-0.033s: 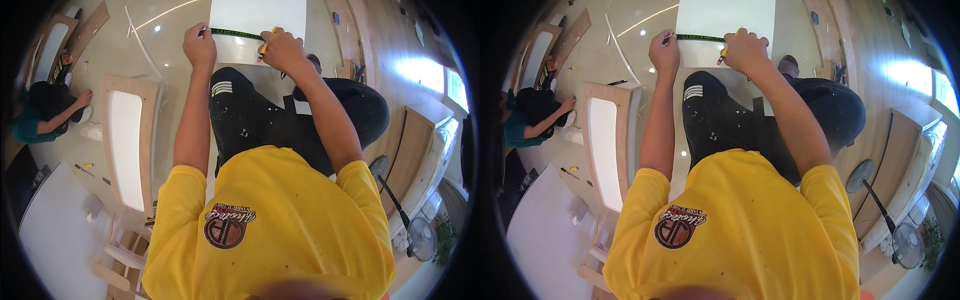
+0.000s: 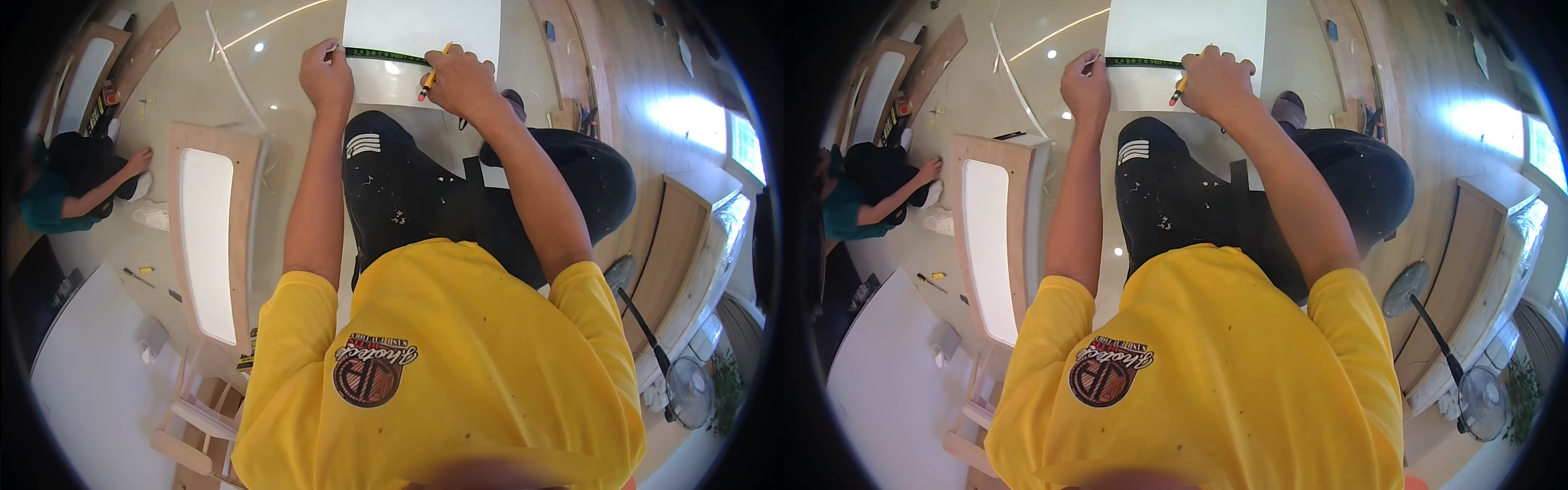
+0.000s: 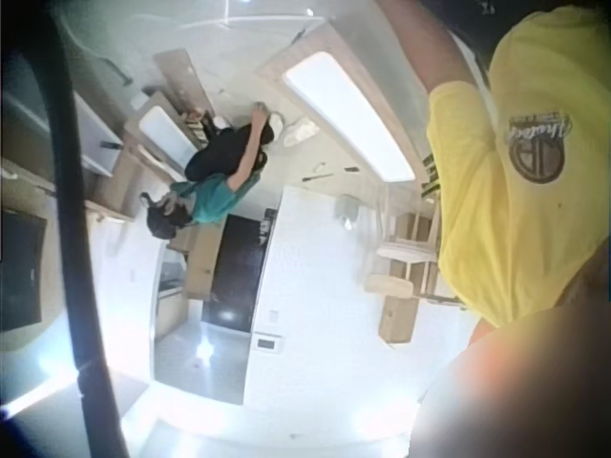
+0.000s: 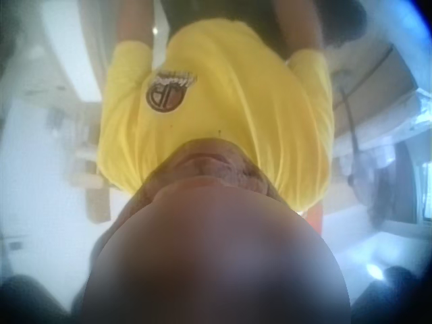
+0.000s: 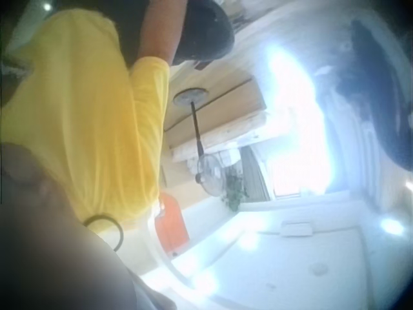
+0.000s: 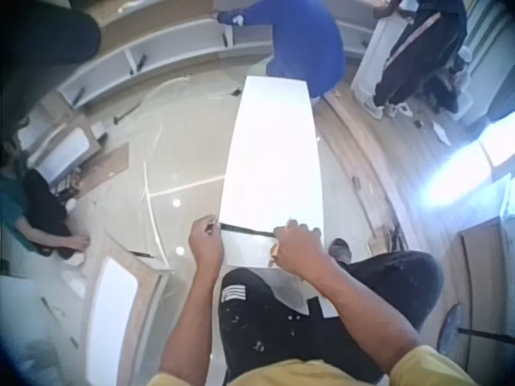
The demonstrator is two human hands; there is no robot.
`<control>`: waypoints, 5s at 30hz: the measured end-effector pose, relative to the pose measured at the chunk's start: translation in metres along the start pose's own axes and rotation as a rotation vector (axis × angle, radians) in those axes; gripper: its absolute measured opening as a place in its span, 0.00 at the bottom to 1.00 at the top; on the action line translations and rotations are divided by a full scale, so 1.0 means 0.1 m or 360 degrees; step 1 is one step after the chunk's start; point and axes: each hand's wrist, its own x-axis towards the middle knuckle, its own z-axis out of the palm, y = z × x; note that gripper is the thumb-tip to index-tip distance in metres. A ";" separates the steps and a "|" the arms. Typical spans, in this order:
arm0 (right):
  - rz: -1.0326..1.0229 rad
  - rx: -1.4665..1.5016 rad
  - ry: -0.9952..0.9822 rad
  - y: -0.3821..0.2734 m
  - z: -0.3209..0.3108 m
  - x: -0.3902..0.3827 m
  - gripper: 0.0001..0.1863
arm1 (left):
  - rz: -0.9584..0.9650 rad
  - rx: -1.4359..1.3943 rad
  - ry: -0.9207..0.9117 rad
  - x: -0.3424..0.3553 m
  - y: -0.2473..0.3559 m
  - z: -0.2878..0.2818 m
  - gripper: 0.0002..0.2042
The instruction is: The person kneels on the floor and uses a tape measure and pencil to measure and mark a white rectangular panel. They repeatedly measure different sections, mark points, and use a small wooden block as a guide before scoring the panel with a utility knife.
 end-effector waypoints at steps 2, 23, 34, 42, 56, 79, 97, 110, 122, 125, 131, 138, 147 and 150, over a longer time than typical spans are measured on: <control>0.0015 -0.0008 -0.0090 0.01 -0.04 0.10 0.21 | -0.0098 0.0027 -0.0099 0.04 0.02 0.03 0.08; 0.0119 -0.0082 0.0172 0.39 0.03 -0.06 0.25 | -0.0093 -0.0365 0.0217 -0.08 -0.05 0.36 0.11; 0.0037 0.0000 0.0407 0.43 0.22 -0.07 0.22 | -0.0125 -0.0431 0.0145 -0.05 -0.05 0.30 0.14; -0.0022 0.0044 0.0596 0.46 0.35 -0.07 0.22 | -0.0233 -0.0580 0.0087 -0.01 -0.06 0.28 0.14; -0.0081 0.0150 0.0729 0.46 0.40 -0.05 0.19 | -0.0216 -0.0572 0.0234 -0.02 -0.12 0.30 0.10; -0.0511 0.0862 0.0872 0.03 0.24 -0.08 0.21 | -0.0164 -0.0412 0.0102 -0.09 -0.01 0.24 0.21; 0.0038 0.1954 0.0419 -0.34 0.58 0.40 0.14 | -0.0015 -0.0301 0.0051 -0.07 -0.02 0.20 0.24; 0.0040 0.1788 0.0422 -0.40 0.48 0.39 0.16 | 0.0000 -0.0237 0.0047 -0.09 0.00 0.19 0.23; 0.0011 0.1720 0.0418 -0.40 0.50 0.39 0.16 | 0.0019 -0.0240 0.0042 -0.08 -0.01 0.17 0.22; 0.0032 0.1764 0.0432 -0.42 0.50 0.39 0.16 | -0.0003 -0.0260 0.0034 -0.08 -0.01 0.17 0.22; -0.0014 0.1690 0.0413 -0.43 0.48 0.38 0.16 | -0.0046 -0.0271 0.0034 -0.09 -0.01 0.16 0.21; 0.0023 0.1680 0.0397 -0.46 0.45 0.37 0.16 | 0.0029 -0.0257 0.0074 -0.09 -0.02 0.15 0.21; 0.0055 0.1665 0.0351 -0.45 0.44 0.38 0.17 | 0.0011 -0.0264 0.0070 -0.09 -0.02 0.15 0.21; 0.0029 0.1653 0.0427 -0.45 0.48 0.41 0.16 | -0.0025 -0.0297 0.0066 -0.09 -0.02 0.15 0.21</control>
